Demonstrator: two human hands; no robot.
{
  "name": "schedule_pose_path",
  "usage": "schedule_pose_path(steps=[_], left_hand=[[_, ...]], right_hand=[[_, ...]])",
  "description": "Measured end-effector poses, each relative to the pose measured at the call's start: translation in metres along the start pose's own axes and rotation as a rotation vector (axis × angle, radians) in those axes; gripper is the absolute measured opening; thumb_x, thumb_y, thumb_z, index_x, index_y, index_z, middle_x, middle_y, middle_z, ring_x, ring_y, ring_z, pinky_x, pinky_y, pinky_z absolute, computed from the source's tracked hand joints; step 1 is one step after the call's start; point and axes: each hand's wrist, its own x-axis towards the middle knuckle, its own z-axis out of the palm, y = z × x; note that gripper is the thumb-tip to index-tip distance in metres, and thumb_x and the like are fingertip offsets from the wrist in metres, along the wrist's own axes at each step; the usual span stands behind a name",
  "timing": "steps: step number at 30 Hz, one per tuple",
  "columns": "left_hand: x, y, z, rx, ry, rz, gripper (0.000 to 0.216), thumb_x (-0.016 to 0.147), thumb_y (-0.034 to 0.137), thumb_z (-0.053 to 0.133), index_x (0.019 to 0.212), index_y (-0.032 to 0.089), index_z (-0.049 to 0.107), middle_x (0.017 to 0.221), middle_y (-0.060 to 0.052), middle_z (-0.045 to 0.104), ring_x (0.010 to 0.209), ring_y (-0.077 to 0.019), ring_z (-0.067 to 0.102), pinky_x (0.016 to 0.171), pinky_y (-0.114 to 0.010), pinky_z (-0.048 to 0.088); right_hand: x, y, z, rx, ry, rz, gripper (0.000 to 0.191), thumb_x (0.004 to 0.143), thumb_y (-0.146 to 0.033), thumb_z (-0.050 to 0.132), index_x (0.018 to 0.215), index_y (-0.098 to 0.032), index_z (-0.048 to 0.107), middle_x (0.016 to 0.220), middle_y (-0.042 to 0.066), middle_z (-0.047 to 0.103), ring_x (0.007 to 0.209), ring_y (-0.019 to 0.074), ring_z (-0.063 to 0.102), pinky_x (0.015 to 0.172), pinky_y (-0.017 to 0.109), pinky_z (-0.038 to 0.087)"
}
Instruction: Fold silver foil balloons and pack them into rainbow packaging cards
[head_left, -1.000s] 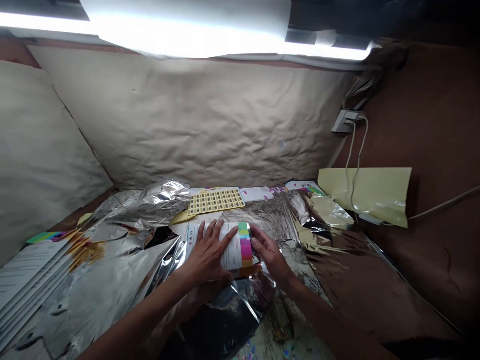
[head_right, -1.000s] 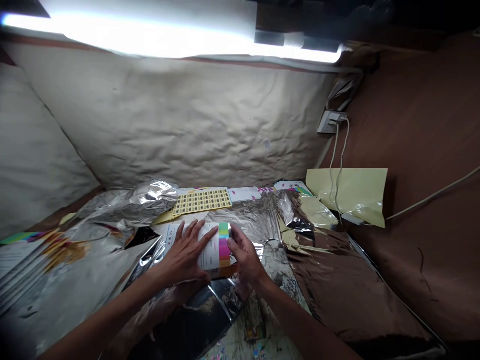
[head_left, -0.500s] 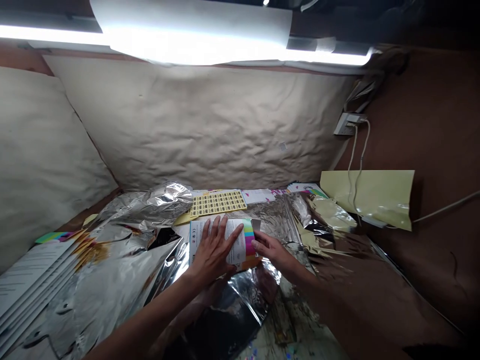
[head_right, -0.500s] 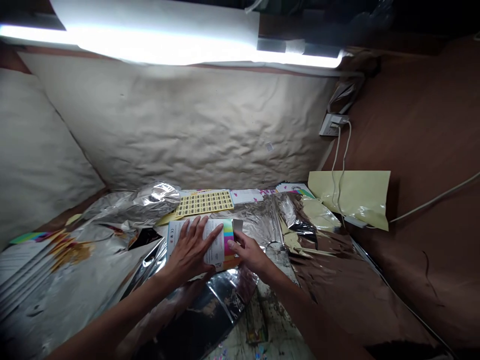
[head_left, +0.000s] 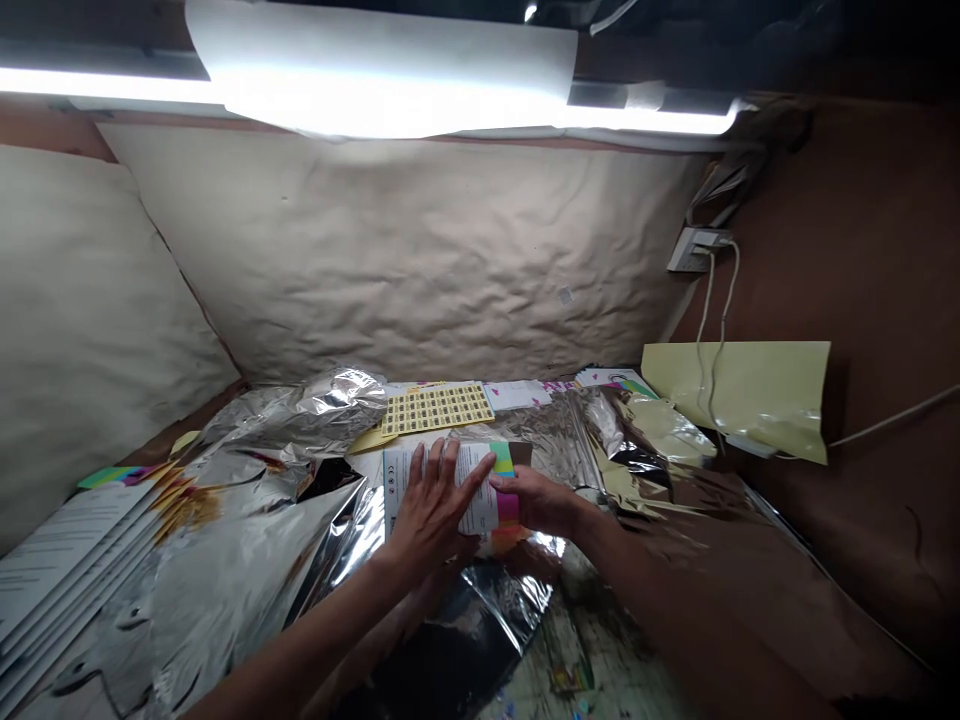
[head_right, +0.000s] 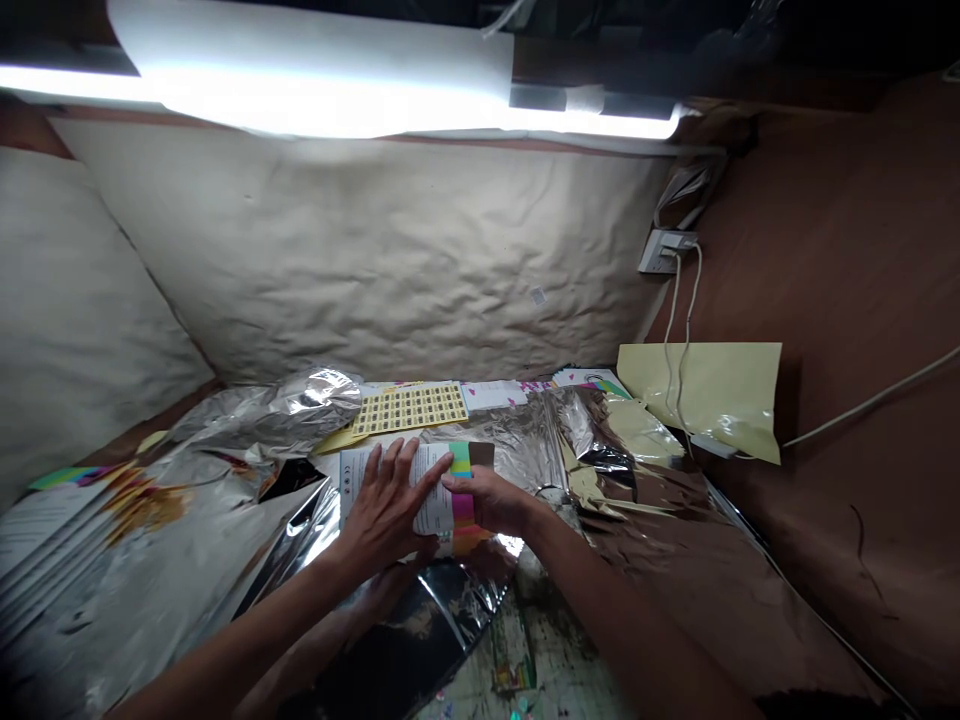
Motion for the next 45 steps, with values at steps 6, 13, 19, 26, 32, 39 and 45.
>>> schedule_pose_path(steps=[6, 13, 19, 26, 32, 39, 45], left_hand=[[-0.003, -0.008, 0.006, -0.048, -0.046, -0.184, 0.12, 0.056, 0.066, 0.078, 0.155, 0.031, 0.02, 0.153, -0.018, 0.027, 0.14, -0.0454, 0.023, 0.113, -0.063, 0.006], [0.002, 0.01, 0.003, -0.227, -0.011, -0.387, 0.142, 0.054, 0.079, 0.07, 0.155, 0.02, -0.009, 0.148, -0.024, 0.027, 0.136, -0.0449, 0.026, 0.11, -0.067, 0.009], [0.02, -0.007, -0.027, -0.551, 0.068, -0.327, 0.118, 0.071, 0.066, 0.071, 0.157, 0.022, 0.003, 0.141, -0.019, 0.04, 0.132, -0.0373, 0.037, 0.108, -0.054, 0.034], [0.036, -0.048, -0.025, -1.435, -0.064, -0.56, 0.106, 0.065, 0.041, 0.086, 0.151, 0.02, 0.029, 0.119, -0.015, 0.067, 0.103, -0.0299, 0.067, 0.087, -0.043, 0.055], [0.024, -0.046, -0.012, -1.417, -0.229, -0.307, 0.061, 0.067, 0.041, 0.082, 0.116, 0.009, 0.063, 0.096, -0.01, 0.073, 0.085, -0.0239, 0.069, 0.07, -0.029, 0.054], [0.002, -0.049, 0.031, -0.905, -0.289, -0.231, 0.023, 0.073, 0.034, 0.071, 0.088, 0.017, 0.074, 0.084, -0.002, 0.072, 0.079, -0.0192, 0.065, 0.069, -0.025, 0.047], [-0.003, -0.047, 0.041, -0.605, -0.284, -0.214, 0.014, 0.076, 0.033, 0.068, 0.083, 0.023, 0.074, 0.082, -0.003, 0.07, 0.083, -0.022, 0.063, 0.075, -0.029, 0.043]], right_hand=[[-0.007, -0.005, -0.009, -0.214, 0.363, -0.257, 0.063, 0.076, -0.047, 0.077, 0.129, -0.016, 0.058, 0.127, 0.015, 0.064, 0.121, 0.0299, 0.058, 0.104, 0.048, 0.044], [-0.015, 0.017, 0.01, -0.026, 0.432, -0.331, 0.068, 0.075, -0.05, 0.078, 0.133, -0.024, 0.053, 0.127, 0.012, 0.064, 0.11, 0.0293, 0.065, 0.087, 0.043, 0.055], [-0.009, -0.001, 0.012, -0.264, 0.451, -0.279, 0.046, 0.074, -0.043, 0.078, 0.113, -0.02, 0.07, 0.089, 0.006, 0.075, 0.072, 0.0188, 0.071, 0.058, 0.025, 0.05], [-0.008, -0.016, 0.012, -0.267, 0.358, -0.277, 0.048, 0.075, -0.045, 0.075, 0.118, -0.022, 0.067, 0.102, 0.005, 0.074, 0.084, 0.0205, 0.069, 0.066, 0.03, 0.055], [-0.002, -0.007, 0.003, -0.564, 0.341, -0.232, 0.024, 0.075, -0.03, 0.071, 0.092, -0.015, 0.073, 0.079, 0.003, 0.072, 0.068, 0.0187, 0.065, 0.057, 0.027, 0.049], [0.001, 0.037, -0.013, -1.169, 0.422, -0.328, 0.025, 0.076, -0.012, 0.057, 0.096, -0.021, 0.069, 0.094, 0.003, 0.07, 0.086, 0.0206, 0.062, 0.076, 0.031, 0.045], [0.004, 0.056, -0.023, -1.511, 0.492, -0.333, 0.005, 0.085, -0.026, 0.063, 0.086, -0.021, 0.063, 0.085, 0.004, 0.065, 0.084, 0.0217, 0.059, 0.074, 0.031, 0.043]])
